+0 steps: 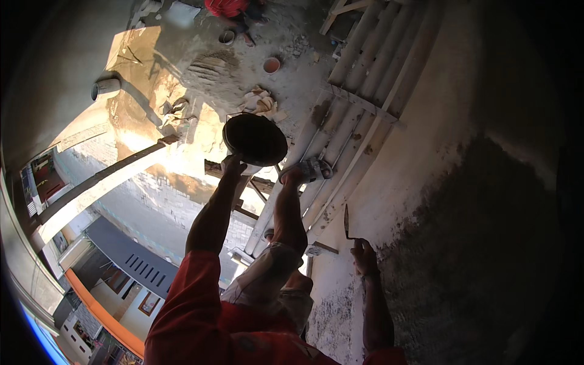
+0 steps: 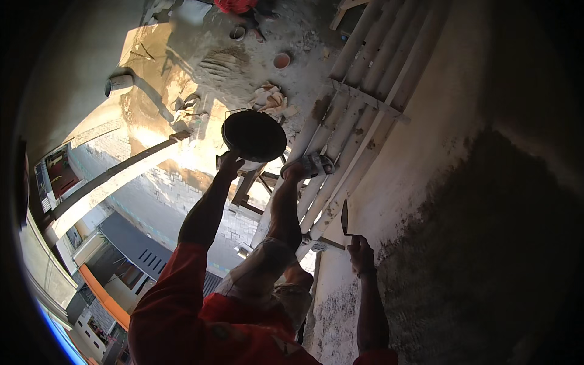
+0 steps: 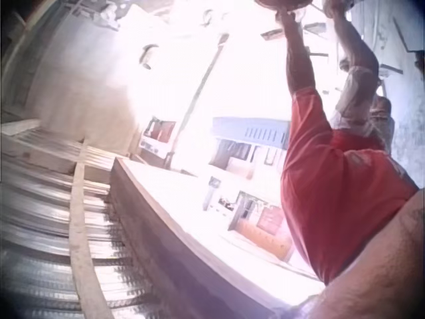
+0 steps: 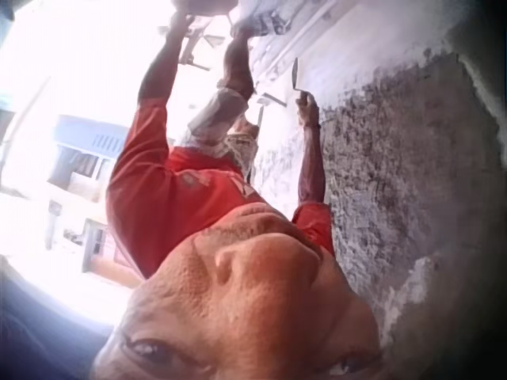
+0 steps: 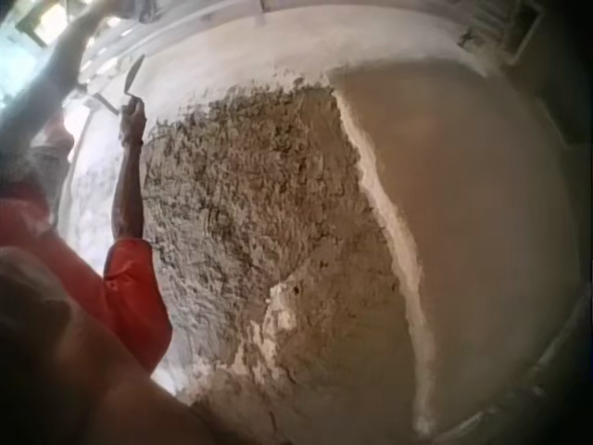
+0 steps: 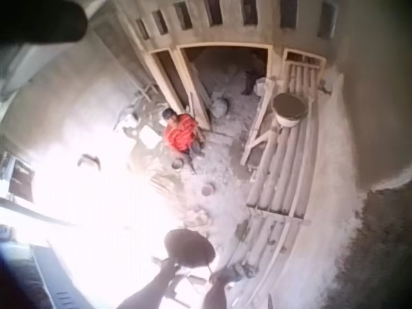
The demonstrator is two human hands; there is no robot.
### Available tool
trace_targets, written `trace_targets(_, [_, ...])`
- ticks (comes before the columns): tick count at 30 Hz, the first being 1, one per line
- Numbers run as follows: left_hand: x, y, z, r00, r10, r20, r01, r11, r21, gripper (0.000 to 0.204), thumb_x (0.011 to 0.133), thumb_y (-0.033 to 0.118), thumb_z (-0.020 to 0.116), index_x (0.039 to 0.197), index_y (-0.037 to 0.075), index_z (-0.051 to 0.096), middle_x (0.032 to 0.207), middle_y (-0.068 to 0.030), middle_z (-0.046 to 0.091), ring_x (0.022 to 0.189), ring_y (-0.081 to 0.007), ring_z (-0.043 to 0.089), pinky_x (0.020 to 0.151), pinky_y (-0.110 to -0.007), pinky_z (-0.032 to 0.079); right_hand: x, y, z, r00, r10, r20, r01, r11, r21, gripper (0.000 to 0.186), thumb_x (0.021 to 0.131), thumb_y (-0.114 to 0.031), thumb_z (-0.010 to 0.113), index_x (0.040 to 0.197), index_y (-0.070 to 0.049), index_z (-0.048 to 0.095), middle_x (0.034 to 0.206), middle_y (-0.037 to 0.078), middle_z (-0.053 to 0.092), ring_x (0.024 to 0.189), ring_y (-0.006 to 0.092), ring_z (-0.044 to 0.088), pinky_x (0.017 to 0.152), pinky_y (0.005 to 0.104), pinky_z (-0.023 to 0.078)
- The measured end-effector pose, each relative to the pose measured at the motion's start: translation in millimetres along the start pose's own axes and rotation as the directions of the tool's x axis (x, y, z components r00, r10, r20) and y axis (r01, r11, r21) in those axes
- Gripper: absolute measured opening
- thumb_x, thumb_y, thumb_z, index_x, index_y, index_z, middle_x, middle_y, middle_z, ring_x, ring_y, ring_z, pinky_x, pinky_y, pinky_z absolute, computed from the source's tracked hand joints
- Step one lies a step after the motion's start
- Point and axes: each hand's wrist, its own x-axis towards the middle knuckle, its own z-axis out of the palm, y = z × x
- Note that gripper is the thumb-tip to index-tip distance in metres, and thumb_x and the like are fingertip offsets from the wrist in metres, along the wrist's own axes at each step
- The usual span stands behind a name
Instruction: The person applies mortar from a bucket to a wall using a trowel, spreading and smoothing the material across the surface.
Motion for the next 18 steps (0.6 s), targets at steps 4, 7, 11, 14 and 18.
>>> trace_targets(4, [71.3, -5.1, -20.3, 0.980, -0.085, -0.177, 0.016, 0.933, -0.361, 0.056, 0.084, 0.032, 0.070, 0.127, 0.003, 0.050, 0.123, -0.0104, 0.053, 0.109, -0.0209, 0.052, 0.085, -0.035, 0.048, 17.5, -80.9, -23.0, 0.997, -0.070, -0.041, 0.072, 0.996, 0.052, 0.030, 0.082, -0.027, 0.059, 0.103, -0.006, 0.056, 0.072, 0.011, 0.063, 0.059, 0.0241, 0.064, 0.054, 0.0368, 0.052])
trace_targets(7, [83.2, 25.4, -16.1, 0.972, -0.144, -0.187, -0.019, 0.742, -0.670, 0.056, 0.084, 0.036, 0.070, 0.121, -0.002, 0.051, 0.110, -0.0116, 0.053, 0.100, -0.0216, 0.052, 0.083, -0.038, 0.049, 6.4, -102.8, -44.6, 0.998, -0.001, -0.062, 0.009, 0.991, 0.131, 0.024, 0.083, -0.025, 0.059, 0.098, -0.006, 0.058, 0.066, 0.007, 0.059, 0.053, 0.0192, 0.061, 0.050, 0.0339, 0.050])
trace_targets(11, [81.8, 61.5, -50.3, 0.931, 0.019, -0.365, -0.173, 0.903, -0.393, 0.054, 0.081, 0.030, 0.072, 0.119, -0.002, 0.052, 0.107, -0.0154, 0.058, 0.096, -0.0262, 0.058, 0.081, -0.040, 0.050, -2.4, -101.5, -51.9, 0.996, -0.027, -0.090, 0.043, 0.982, 0.182, 0.027, 0.082, -0.024, 0.061, 0.102, -0.006, 0.059, 0.066, 0.004, 0.058, 0.052, 0.0161, 0.059, 0.048, 0.0324, 0.050])
trace_targets(14, [76.4, 164.9, -51.7, 0.937, 0.145, -0.318, -0.139, 0.989, 0.042, 0.054, 0.076, 0.021, 0.074, 0.121, -0.001, 0.053, 0.105, -0.0171, 0.064, 0.095, -0.0282, 0.064, 0.082, -0.040, 0.051, -16.7, -57.9, -62.5, 0.988, 0.012, -0.156, 0.024, 0.974, 0.224, 0.031, 0.081, -0.022, 0.063, 0.106, -0.005, 0.058, 0.067, 0.003, 0.057, 0.052, 0.0143, 0.058, 0.048, 0.0314, 0.050])
trace_targets(18, [85.7, 185.9, -74.4, 0.921, 0.050, -0.386, -0.043, 0.999, 0.028, 0.051, 0.076, 0.021, 0.073, 0.119, 0.001, 0.054, 0.104, -0.0150, 0.065, 0.094, -0.0262, 0.065, 0.080, -0.037, 0.051, -16.7, -24.8, -55.8, 0.993, -0.034, -0.109, 0.060, 0.969, 0.239, 0.037, 0.078, -0.025, 0.063, 0.107, -0.002, 0.057, 0.075, 0.012, 0.064, 0.057, 0.0250, 0.065, 0.052, 0.0367, 0.054])
